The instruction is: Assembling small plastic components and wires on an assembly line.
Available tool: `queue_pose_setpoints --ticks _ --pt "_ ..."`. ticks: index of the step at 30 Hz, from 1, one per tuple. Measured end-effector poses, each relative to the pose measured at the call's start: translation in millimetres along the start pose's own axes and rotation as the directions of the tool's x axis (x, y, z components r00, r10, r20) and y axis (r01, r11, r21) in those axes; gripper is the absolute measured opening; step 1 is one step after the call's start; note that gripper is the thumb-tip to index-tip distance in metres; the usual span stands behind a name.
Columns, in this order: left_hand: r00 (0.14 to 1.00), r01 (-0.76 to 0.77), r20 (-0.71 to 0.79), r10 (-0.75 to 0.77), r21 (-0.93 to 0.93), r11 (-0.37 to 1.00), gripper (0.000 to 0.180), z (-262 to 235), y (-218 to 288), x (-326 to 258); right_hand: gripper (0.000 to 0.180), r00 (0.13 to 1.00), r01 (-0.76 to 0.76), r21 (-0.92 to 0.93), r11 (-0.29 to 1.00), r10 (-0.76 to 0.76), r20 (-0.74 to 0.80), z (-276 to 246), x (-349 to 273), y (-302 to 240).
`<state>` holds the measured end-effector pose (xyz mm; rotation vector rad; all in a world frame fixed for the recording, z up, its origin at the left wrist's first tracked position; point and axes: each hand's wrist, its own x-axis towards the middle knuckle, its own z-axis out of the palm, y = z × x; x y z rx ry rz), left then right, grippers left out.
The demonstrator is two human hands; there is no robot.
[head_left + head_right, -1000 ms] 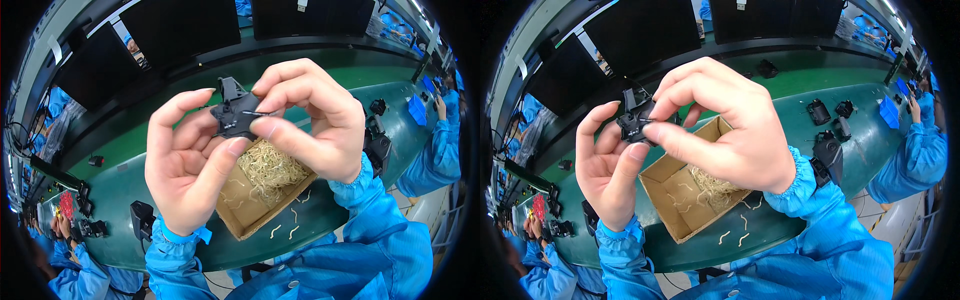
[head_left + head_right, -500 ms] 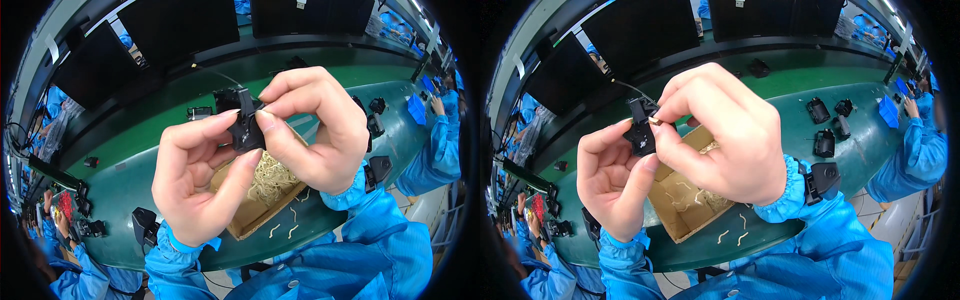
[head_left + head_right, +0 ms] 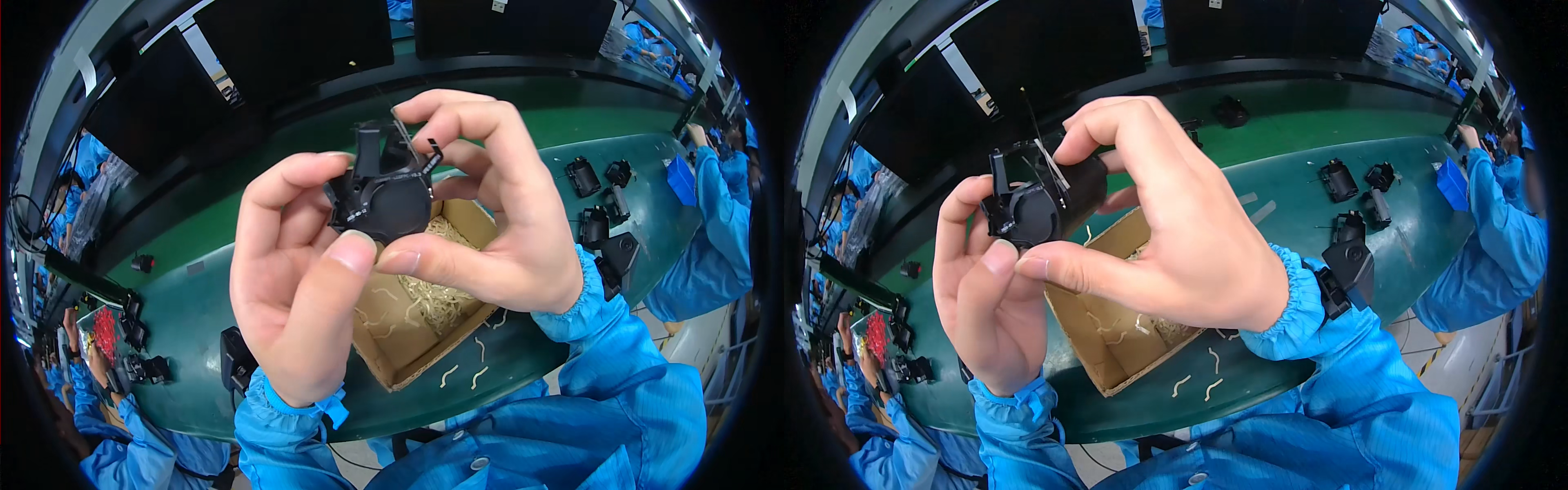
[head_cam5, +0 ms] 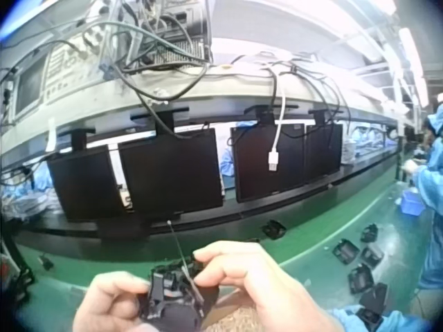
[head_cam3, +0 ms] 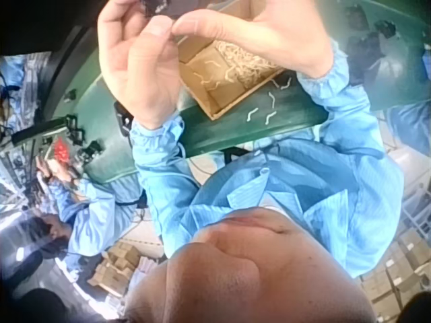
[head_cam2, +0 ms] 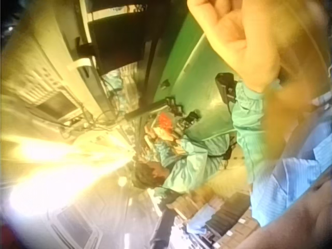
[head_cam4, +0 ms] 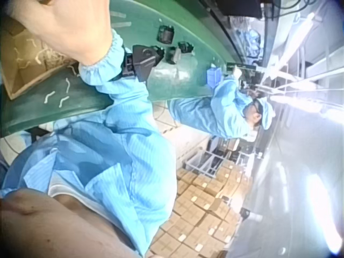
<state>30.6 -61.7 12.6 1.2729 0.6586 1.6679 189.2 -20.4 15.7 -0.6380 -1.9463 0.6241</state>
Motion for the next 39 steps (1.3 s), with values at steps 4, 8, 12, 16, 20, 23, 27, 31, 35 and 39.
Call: queue_pose_setpoints --ticks 4,8,12,16,20,23,27,31,35,39 --pt "0.999 0.034 -0.004 -0.034 -0.013 0.999 0.045 3.4 3.4 -3.9 0.064 0.995 0.088 -0.041 0.995 -0.09 -0.045 5.1 0.9 -1.6" --pt "0.994 0.112 0.033 -0.108 -0.151 0.982 0.037 6.3 1.0 -3.7 0.063 0.985 0.15 -0.089 0.985 -0.157 -0.078 2.5 -1.5 -3.8" --pt "0.994 0.105 0.058 -0.097 -0.162 0.981 0.03 1.1 -2.4 -7.7 0.063 0.972 0.229 -0.104 0.968 -0.233 -0.031 12.5 -2.3 4.4" --pt "0.99 0.141 0.036 -0.138 -0.114 0.983 0.032 9.8 2.3 -9.0 0.055 0.964 0.256 -0.148 0.955 -0.264 -0.039 12.8 -3.4 1.5" --pt "0.971 0.239 0.015 -0.239 -0.019 0.971 0.034 11.5 10.5 -7.4 0.052 0.964 0.252 -0.199 0.947 -0.263 -0.034 10.3 0.5 0.7" --pt "0.989 0.139 0.05 -0.139 0.014 0.99 0.036 0.4 6.8 1.4 0.056 0.989 0.139 -0.151 0.979 -0.145 -0.029 1.8 2.1 0.6" --pt "0.995 0.023 0.095 -0.037 0.144 0.989 0.035 -16.1 4.1 9.7 0.061 0.99 0.13 -0.179 0.975 -0.138 -0.031 -1.0 5.0 3.8" --pt "0.989 -0.029 0.145 0.0 0.194 0.981 0.03 -18.0 1.2 14.4 0.059 0.992 0.12 -0.211 0.97 -0.126 -0.017 -4.4 6.6 4.1" --pt "0.986 -0.023 0.168 -0.022 0.261 0.965 0.029 -20.2 -3.3 22.4 0.056 0.984 0.166 -0.302 0.939 -0.177 -0.01 -4.0 11.6 12.2" --pt "0.998 0.047 0.034 -0.051 0.122 0.991 0.024 -49.2 -32.8 45.7 0.045 0.99 0.136 -0.144 0.98 -0.139 -0.016 -3.2 30.0 60.1"
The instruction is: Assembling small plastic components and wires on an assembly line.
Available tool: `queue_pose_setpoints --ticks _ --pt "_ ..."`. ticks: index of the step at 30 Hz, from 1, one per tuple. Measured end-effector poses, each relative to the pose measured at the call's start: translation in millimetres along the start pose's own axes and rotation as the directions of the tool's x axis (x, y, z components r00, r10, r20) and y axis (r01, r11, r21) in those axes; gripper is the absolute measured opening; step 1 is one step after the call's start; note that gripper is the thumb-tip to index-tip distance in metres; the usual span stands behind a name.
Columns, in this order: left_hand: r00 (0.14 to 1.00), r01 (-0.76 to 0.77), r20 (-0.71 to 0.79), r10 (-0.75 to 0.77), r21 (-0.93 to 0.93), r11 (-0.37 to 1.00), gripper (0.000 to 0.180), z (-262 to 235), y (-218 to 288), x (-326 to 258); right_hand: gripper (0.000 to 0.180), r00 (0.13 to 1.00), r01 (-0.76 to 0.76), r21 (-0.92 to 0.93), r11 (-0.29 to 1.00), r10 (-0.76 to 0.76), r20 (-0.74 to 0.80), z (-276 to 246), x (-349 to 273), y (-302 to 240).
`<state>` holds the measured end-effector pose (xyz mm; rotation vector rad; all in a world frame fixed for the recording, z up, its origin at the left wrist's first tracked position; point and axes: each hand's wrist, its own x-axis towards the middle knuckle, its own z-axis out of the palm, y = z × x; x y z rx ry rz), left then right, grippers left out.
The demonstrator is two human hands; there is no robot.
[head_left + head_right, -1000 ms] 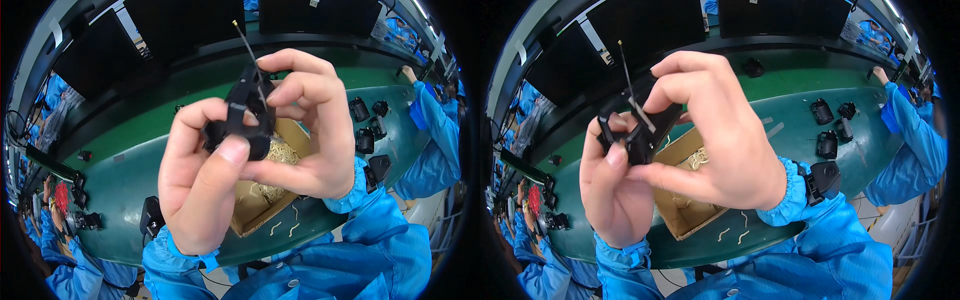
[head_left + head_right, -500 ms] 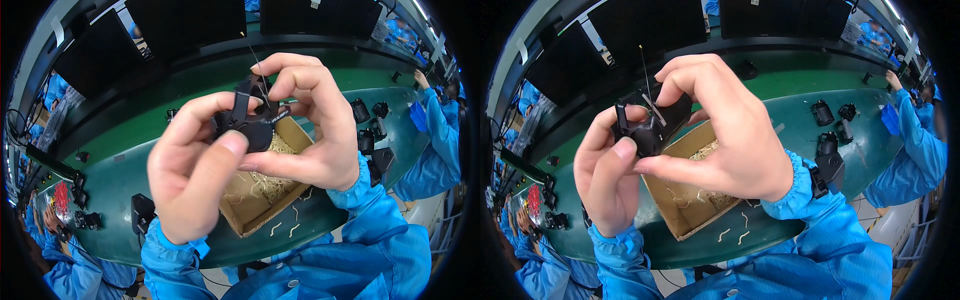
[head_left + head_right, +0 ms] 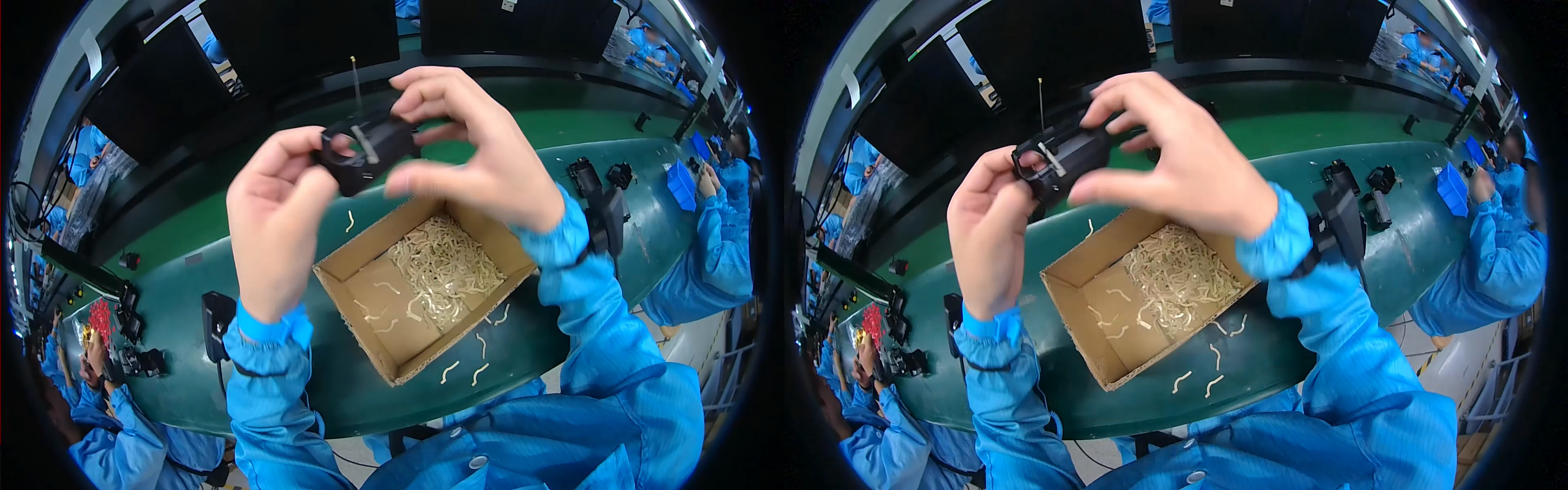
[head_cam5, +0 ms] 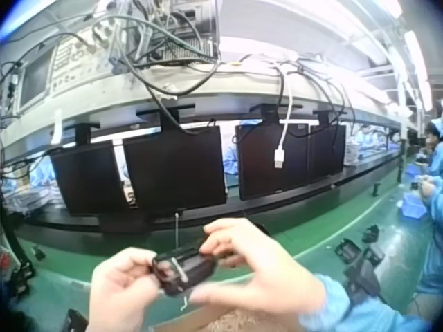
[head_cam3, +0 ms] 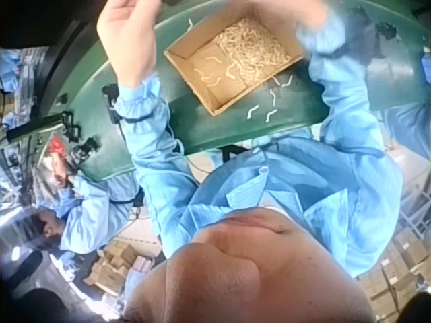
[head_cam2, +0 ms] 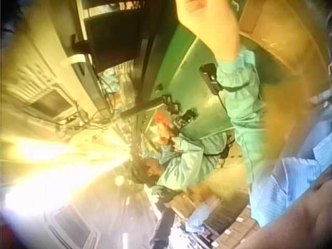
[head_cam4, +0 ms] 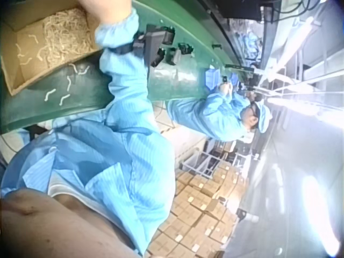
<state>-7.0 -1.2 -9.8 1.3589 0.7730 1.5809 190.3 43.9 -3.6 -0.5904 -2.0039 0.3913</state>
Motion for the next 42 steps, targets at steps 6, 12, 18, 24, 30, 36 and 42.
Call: queue_pose_setpoints --ticks 6,12,18,24,30,36,42 --pt "0.99 -0.023 -0.112 0.084 0.461 0.887 0.028 -67.1 -77.4 35.3 0.047 0.858 -0.467 -0.111 0.877 0.48 0.181 -6.6 -7.6 123.8" --pt "0.999 0.05 -0.047 -0.018 0.849 0.526 0.029 -72.5 -92.4 30.6 0.074 0.879 -0.349 -0.141 0.926 0.376 0.294 29.6 -16.7 154.9" --pt "0.986 0.089 0.056 -0.158 0.621 0.779 0.027 -38.5 -71.3 26.8 0.062 0.841 -0.486 -0.026 0.873 0.476 0.256 53.8 -9.6 181.0" --pt "0.992 0.091 0.056 -0.11 0.274 0.957 0.032 -1.0 -22.7 17.8 0.065 0.919 -0.288 0.354 0.89 0.153 0.362 -16.6 19.4 61.3" --pt "0.917 0.227 0.35 -0.192 -0.059 0.972 0.031 21.1 19.7 -15.9 0.081 0.871 -0.223 0.415 0.882 -0.011 0.49 -39.2 2.7 -17.1" --pt "0.902 0.314 0.36 -0.238 -0.17 0.934 0.042 17.8 40.1 -22.9 0.076 0.959 0.001 0.284 0.959 -0.082 0.271 -38.2 -3.0 -27.4" --pt "0.996 0.052 0.082 -0.042 -0.129 0.99 0.05 25.5 36.4 -22.9 0.041 0.997 -0.031 0.179 0.983 0.044 -0.069 -15.9 -13.9 -46.6"
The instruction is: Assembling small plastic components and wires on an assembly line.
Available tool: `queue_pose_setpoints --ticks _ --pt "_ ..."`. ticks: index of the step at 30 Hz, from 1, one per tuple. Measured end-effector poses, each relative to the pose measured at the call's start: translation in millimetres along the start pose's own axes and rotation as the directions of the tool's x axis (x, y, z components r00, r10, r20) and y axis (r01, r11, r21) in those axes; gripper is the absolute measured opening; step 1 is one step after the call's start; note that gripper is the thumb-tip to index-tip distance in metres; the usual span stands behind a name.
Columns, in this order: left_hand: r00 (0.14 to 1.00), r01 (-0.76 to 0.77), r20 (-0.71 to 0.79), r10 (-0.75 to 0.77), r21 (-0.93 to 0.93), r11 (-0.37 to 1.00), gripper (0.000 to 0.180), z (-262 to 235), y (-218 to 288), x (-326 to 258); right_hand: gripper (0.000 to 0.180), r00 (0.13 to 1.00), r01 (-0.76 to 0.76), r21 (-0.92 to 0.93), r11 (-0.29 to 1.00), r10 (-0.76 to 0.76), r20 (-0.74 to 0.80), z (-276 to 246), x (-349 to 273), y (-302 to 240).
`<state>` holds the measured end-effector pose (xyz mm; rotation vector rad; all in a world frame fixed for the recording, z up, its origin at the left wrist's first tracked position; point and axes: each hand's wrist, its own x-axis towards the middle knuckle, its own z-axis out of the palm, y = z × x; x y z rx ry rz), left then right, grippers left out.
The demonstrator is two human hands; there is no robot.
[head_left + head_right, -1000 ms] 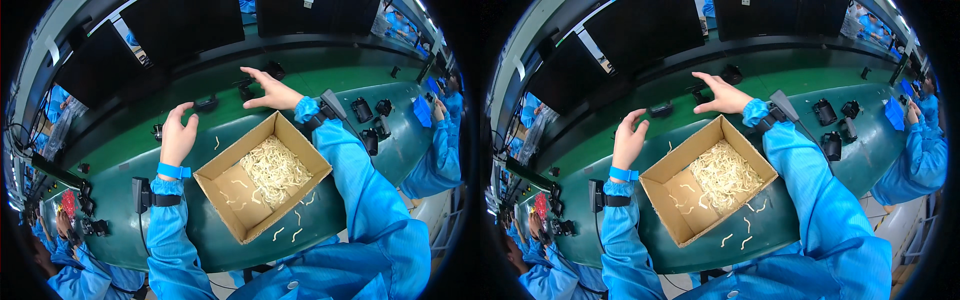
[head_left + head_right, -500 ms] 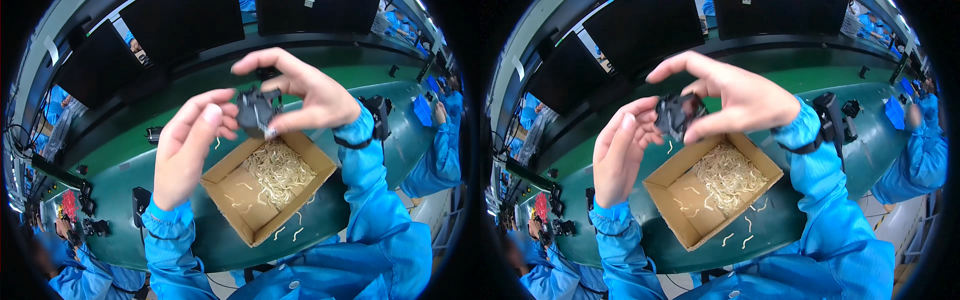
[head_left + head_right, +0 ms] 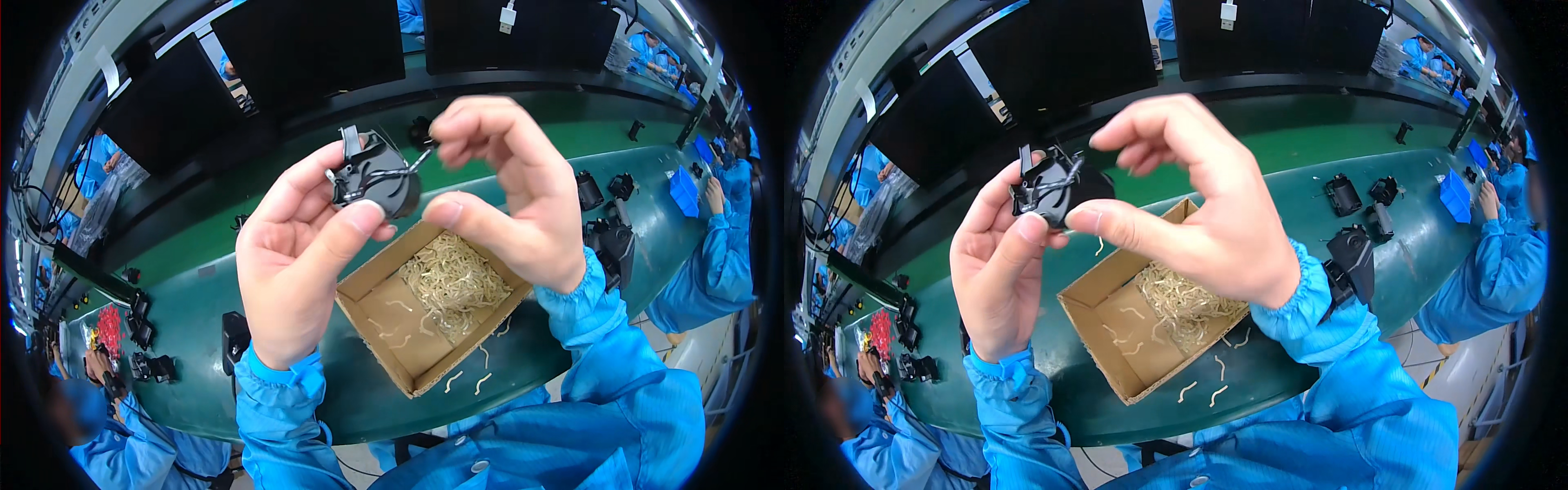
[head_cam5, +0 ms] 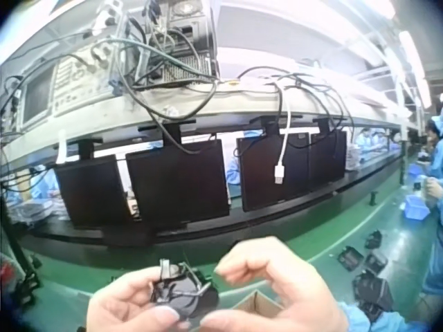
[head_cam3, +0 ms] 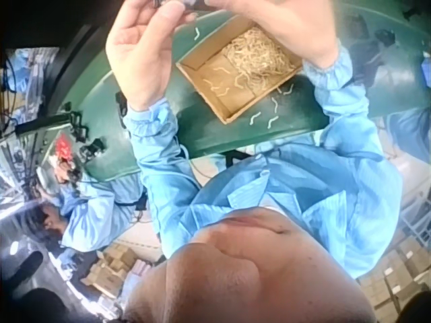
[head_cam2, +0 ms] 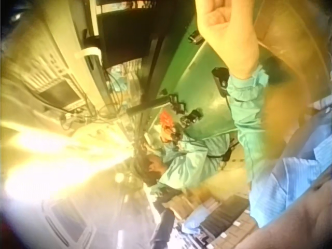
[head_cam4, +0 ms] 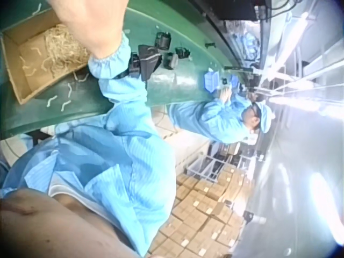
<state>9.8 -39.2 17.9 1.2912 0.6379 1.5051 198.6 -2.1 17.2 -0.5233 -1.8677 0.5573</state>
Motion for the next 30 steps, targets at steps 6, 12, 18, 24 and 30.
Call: queue_pose_setpoints --ticks 6,12,18,24,30 --pt "0.992 -0.123 -0.009 0.124 0.079 0.989 0.043 11.7 -5.8 -6.3 0.013 0.99 -0.059 0.323 0.945 0.096 -0.102 14.7 -3.3 0.4" --pt "0.985 -0.14 0.121 0.125 0.127 0.982 0.03 11.8 -11.5 -15.6 0.019 0.961 0.198 -0.058 0.979 -0.205 -0.184 9.3 -4.9 -4.5" --pt "0.981 -0.033 0.186 0.06 -0.144 0.989 0.03 12.6 -4.8 -19.0 0.03 0.857 0.509 -0.27 0.817 -0.508 0.079 -1.1 1.6 -5.7" --pt "0.976 -0.092 0.202 0.087 0.017 0.996 0.027 7.6 -8.7 -18.0 0.029 0.843 0.537 -0.245 0.807 -0.524 0.122 -3.5 3.2 -3.2" --pt "0.978 -0.207 0.068 0.196 0.247 0.947 0.014 11.7 -8.7 -21.2 0.019 0.871 0.49 -0.188 0.851 -0.486 0.07 3.2 1.4 -4.9"
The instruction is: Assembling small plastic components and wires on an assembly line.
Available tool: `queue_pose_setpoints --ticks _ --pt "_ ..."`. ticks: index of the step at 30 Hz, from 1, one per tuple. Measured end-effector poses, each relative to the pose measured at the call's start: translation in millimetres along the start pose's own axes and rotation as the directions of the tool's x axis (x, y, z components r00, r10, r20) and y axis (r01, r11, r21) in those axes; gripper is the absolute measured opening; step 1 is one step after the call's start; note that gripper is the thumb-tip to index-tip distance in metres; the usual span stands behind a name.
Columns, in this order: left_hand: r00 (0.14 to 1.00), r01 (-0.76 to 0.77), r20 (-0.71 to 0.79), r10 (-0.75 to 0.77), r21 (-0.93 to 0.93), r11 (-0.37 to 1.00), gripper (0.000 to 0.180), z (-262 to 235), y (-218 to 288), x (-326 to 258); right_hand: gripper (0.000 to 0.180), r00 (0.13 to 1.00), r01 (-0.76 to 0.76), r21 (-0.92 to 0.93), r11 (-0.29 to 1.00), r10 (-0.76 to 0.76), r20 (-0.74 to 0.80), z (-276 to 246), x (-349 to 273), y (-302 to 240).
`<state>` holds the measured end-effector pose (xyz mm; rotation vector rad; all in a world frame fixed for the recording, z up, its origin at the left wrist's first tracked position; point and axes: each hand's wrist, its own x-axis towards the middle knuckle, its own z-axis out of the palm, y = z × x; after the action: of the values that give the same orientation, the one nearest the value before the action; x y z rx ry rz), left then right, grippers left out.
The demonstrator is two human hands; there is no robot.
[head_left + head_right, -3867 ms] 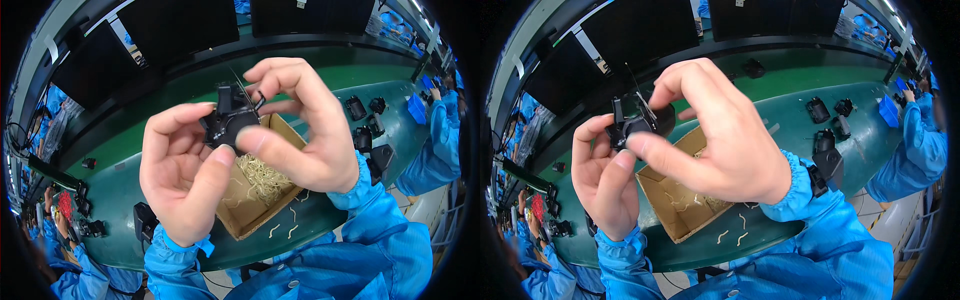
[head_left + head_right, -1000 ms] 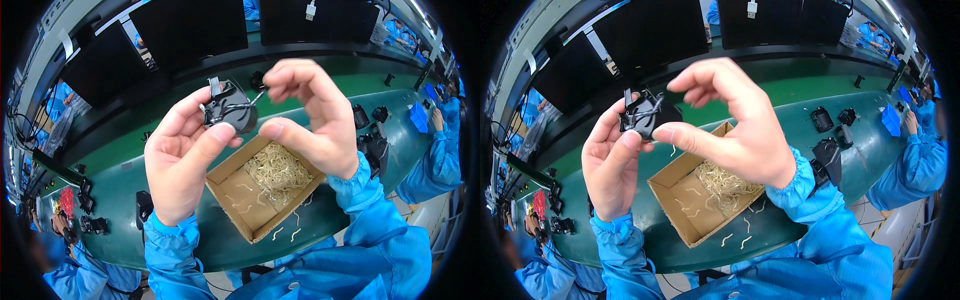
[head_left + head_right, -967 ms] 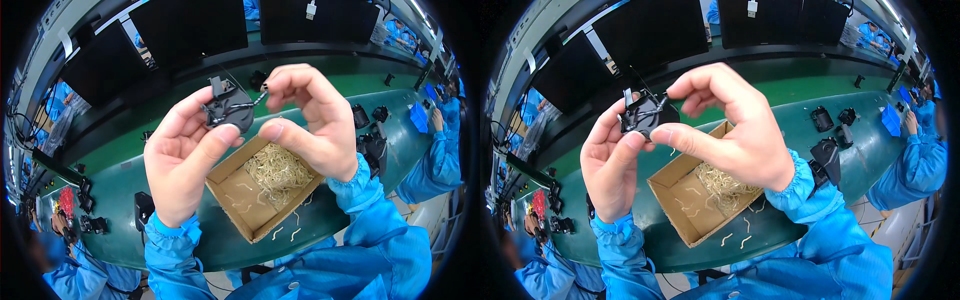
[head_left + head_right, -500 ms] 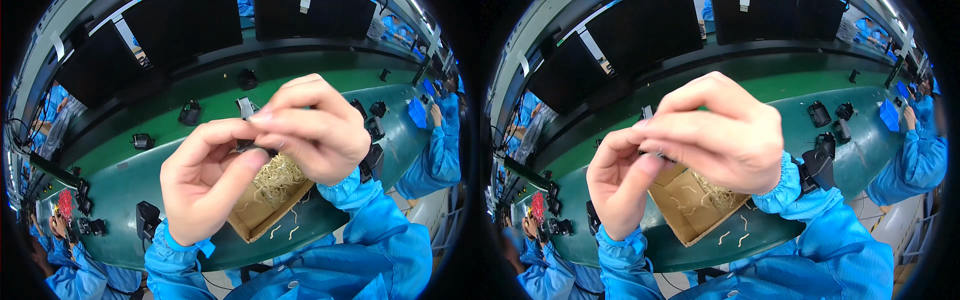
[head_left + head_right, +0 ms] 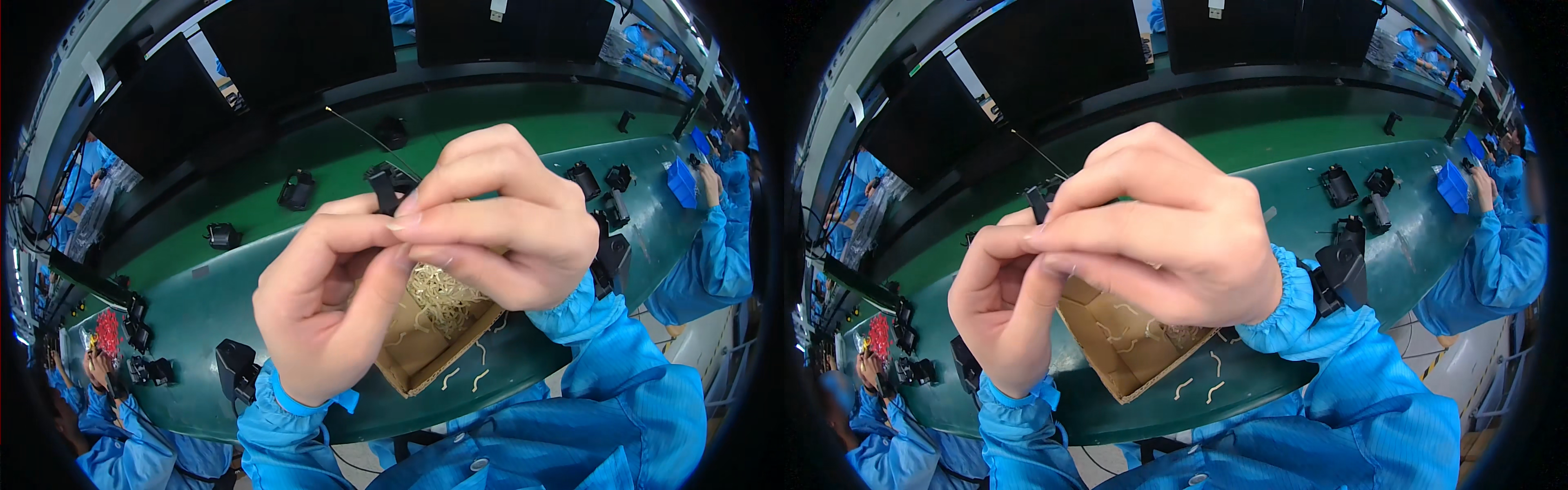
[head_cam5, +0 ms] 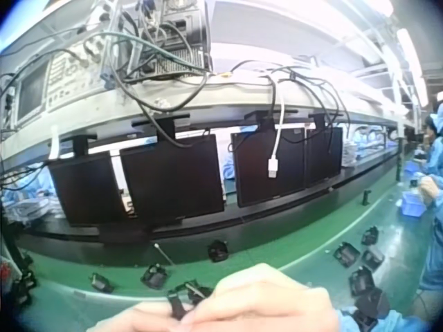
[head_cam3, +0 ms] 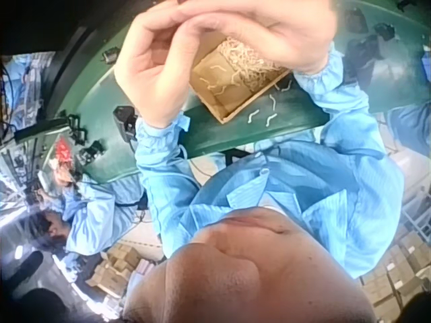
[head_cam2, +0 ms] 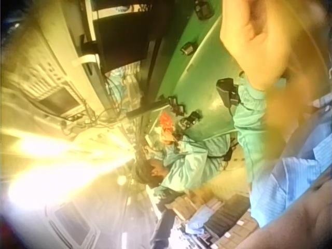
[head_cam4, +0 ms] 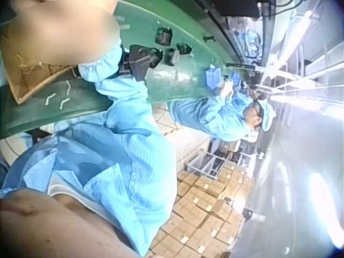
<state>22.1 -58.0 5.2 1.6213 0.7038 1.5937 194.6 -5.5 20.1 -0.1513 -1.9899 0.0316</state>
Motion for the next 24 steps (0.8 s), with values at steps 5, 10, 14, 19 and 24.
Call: queue_pose_setpoints --ticks 5,10,14,19,24 --pt "0.986 -0.025 0.166 0.03 -0.031 0.999 0.011 -3.8 -1.4 1.6 0.008 0.991 -0.135 0.016 0.991 0.135 -0.008 0.6 -1.0 -2.0" --pt "0.976 0.155 0.197 -0.096 -0.305 0.94 0.011 -2.7 -5.4 11.0 0.017 0.831 -0.347 0.413 0.842 0.48 -0.281 1.2 -6.7 6.8" --pt "0.981 0.141 0.168 -0.096 -0.28 0.95 0.009 -10.5 -4.9 14.6 0.014 0.906 -0.375 0.219 0.901 0.406 -0.117 -22.6 -1.1 8.4" --pt "0.989 0.084 0.139 -0.053 -0.233 0.969 0.008 -16.5 -11.2 18.8 0.017 0.903 -0.423 0.196 0.884 0.43 0.01 -14.5 -1.1 11.7" --pt "0.991 0.062 0.127 -0.033 -0.229 0.971 0.018 -13.2 -14.5 16.9 0.029 0.914 -0.407 0.188 0.894 0.399 0.078 -9.3 -0.5 8.8"
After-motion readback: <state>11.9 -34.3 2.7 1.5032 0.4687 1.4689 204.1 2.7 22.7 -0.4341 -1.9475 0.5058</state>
